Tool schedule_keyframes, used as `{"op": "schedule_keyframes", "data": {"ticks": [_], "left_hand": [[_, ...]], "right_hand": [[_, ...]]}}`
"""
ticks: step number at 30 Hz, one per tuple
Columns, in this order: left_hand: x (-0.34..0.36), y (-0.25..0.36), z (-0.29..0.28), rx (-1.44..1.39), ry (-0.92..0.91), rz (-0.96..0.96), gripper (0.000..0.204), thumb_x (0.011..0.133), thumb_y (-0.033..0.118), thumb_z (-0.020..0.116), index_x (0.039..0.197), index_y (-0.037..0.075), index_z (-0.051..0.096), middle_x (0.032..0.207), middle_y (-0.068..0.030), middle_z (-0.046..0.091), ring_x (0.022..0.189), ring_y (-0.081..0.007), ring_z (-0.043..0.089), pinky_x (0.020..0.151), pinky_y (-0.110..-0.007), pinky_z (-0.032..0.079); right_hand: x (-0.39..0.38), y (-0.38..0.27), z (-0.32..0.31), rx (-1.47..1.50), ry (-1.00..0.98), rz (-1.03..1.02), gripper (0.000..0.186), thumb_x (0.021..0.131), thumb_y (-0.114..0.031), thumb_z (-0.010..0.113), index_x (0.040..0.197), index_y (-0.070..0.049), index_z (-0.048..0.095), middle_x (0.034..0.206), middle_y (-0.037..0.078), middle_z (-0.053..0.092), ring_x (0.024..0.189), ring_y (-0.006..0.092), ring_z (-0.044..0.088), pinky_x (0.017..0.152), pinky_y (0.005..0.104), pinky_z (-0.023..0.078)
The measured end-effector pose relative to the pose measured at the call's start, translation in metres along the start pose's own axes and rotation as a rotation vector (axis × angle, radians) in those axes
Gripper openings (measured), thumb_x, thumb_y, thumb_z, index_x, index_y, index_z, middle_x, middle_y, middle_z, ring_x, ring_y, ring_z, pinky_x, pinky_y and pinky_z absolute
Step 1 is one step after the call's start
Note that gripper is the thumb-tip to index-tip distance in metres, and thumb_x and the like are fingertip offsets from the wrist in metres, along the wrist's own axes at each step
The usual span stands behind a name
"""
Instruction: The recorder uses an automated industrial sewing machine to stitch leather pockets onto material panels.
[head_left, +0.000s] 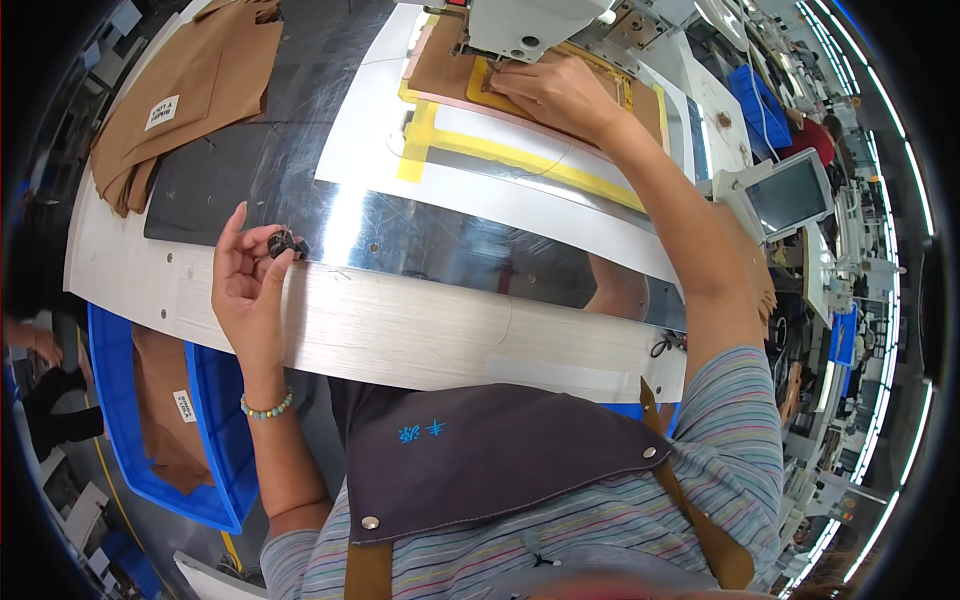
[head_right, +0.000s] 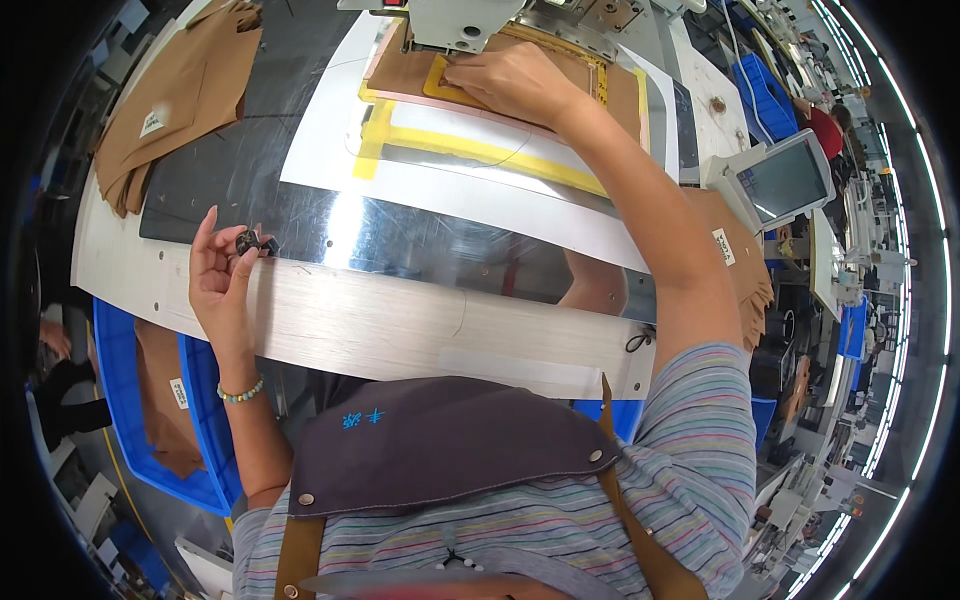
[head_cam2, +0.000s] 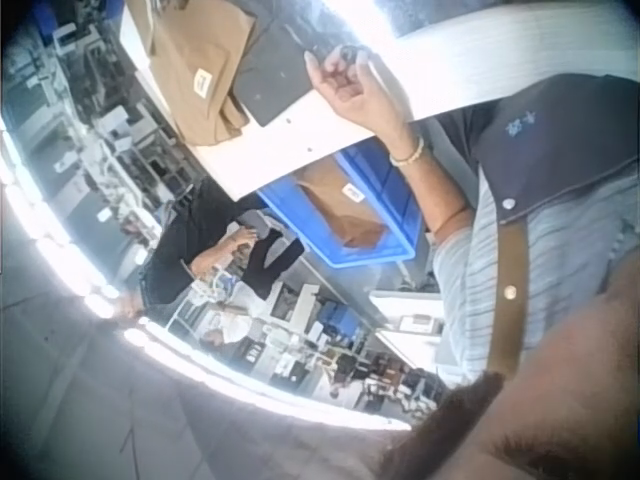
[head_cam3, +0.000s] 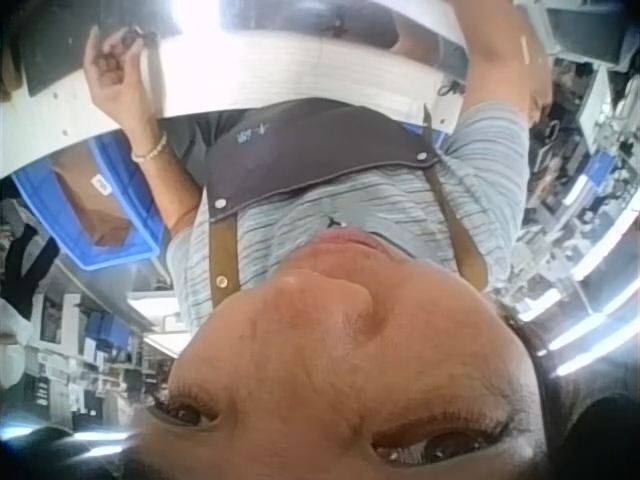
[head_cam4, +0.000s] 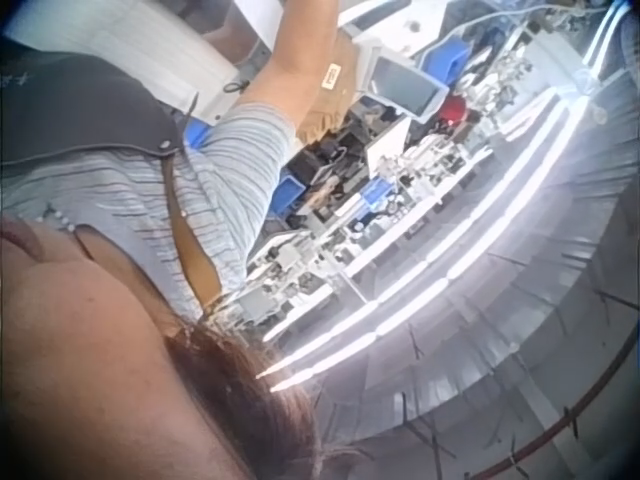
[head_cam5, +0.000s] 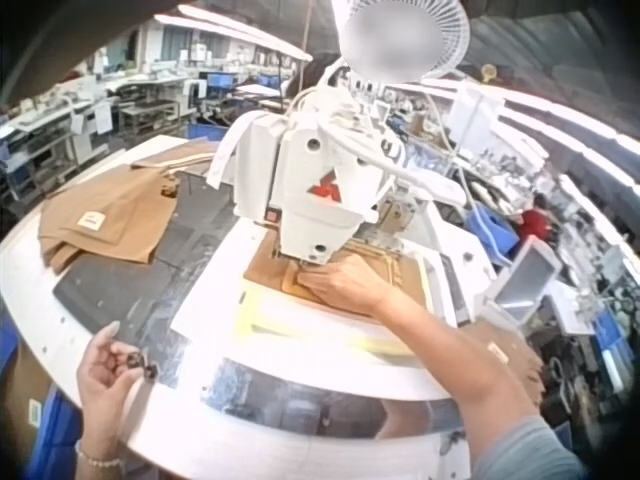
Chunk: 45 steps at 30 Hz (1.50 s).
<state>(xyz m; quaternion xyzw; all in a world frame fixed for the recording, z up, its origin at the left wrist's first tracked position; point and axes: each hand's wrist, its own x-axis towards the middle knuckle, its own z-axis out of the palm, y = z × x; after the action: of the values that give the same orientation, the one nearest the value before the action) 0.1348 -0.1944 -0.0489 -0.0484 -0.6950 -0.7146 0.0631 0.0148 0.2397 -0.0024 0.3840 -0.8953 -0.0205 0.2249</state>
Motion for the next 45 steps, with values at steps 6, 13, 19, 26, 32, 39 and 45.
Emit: {"op": "schedule_keyframes", "data": {"ticks": [6, 13, 19, 26, 32, 39, 45], "left_hand": [[0.008, 0.005, -0.006, 0.028, 0.005, 0.011, 0.066, 0.093, -0.013, 0.069, 0.155, -0.001, 0.050, 0.123, -0.0103, 0.069, 0.113, -0.0158, 0.068, 0.102, -0.030, 0.057], [0.003, -0.001, 0.002, -0.052, -0.054, -0.007, 0.063, 0.093, -0.010, 0.069, 0.153, 0.004, 0.054, 0.117, -0.0051, 0.065, 0.106, -0.0136, 0.066, 0.094, -0.031, 0.060], [-0.018, 0.021, 0.028, -0.247, -0.182, -0.080, 0.061, 0.095, -0.011, 0.073, 0.151, 0.003, 0.054, 0.128, -0.0051, 0.063, 0.118, -0.0120, 0.064, 0.104, -0.028, 0.057], [-0.014, 0.018, 0.029, -0.250, -0.163, -0.004, 0.058, 0.091, -0.014, 0.073, 0.144, 0.004, 0.056, 0.124, -0.0057, 0.066, 0.118, -0.0129, 0.064, 0.100, -0.029, 0.058], [-0.007, 0.016, 0.034, -0.102, -0.088, 0.062, 0.060, 0.091, -0.013, 0.074, 0.147, 0.002, 0.056, 0.123, -0.0101, 0.069, 0.112, -0.0151, 0.067, 0.094, -0.027, 0.059], [-0.017, 0.016, 0.052, 0.133, -0.056, 0.200, 0.063, 0.090, -0.013, 0.074, 0.149, 0.001, 0.058, 0.122, -0.0092, 0.068, 0.108, -0.0155, 0.070, 0.093, -0.030, 0.060], [-0.020, 0.017, 0.053, 0.273, -0.083, 0.318, 0.064, 0.086, -0.017, 0.073, 0.146, 0.002, 0.062, 0.120, -0.0106, 0.066, 0.107, -0.0181, 0.072, 0.094, -0.033, 0.064]], "right_hand": [[0.000, -0.010, -0.007, 0.191, 0.161, 0.190, 0.015, 0.096, -0.019, 0.077, 0.105, -0.007, 0.081, 0.094, 0.007, 0.077, 0.075, 0.0285, 0.070, 0.068, 0.0398, 0.058], [0.010, -0.108, -0.045, 1.121, -0.033, 0.632, 0.038, 0.107, -0.027, 0.058, 0.098, 0.004, 0.078, 0.092, 0.013, 0.076, 0.080, 0.0188, 0.068, 0.073, 0.0332, 0.054], [0.048, -0.196, -0.066, 1.291, -0.121, 0.383, 0.043, 0.097, -0.012, 0.072, 0.139, -0.005, 0.070, 0.115, 0.010, 0.072, 0.085, 0.0157, 0.068, 0.076, 0.0314, 0.055], [0.053, -0.208, -0.028, 1.415, 0.037, 0.616, 0.015, 0.096, -0.013, 0.076, 0.102, 0.000, 0.080, 0.090, 0.007, 0.072, 0.077, 0.0111, 0.066, 0.066, 0.0281, 0.051], [0.065, -0.205, -0.026, 1.371, 0.179, 0.567, 0.018, 0.098, -0.015, 0.077, 0.109, -0.001, 0.078, 0.105, 0.006, 0.076, 0.086, 0.0102, 0.070, 0.069, 0.0257, 0.057], [0.046, -0.207, -0.018, 1.265, 0.122, 0.485, 0.020, 0.095, -0.016, 0.079, 0.112, -0.005, 0.078, 0.104, 0.005, 0.077, 0.089, 0.0126, 0.072, 0.068, 0.0264, 0.057], [0.042, -0.206, -0.012, 1.250, 0.138, 0.474, 0.017, 0.095, -0.017, 0.081, 0.107, -0.006, 0.078, 0.100, 0.005, 0.076, 0.087, 0.0132, 0.072, 0.067, 0.0277, 0.057]]}}
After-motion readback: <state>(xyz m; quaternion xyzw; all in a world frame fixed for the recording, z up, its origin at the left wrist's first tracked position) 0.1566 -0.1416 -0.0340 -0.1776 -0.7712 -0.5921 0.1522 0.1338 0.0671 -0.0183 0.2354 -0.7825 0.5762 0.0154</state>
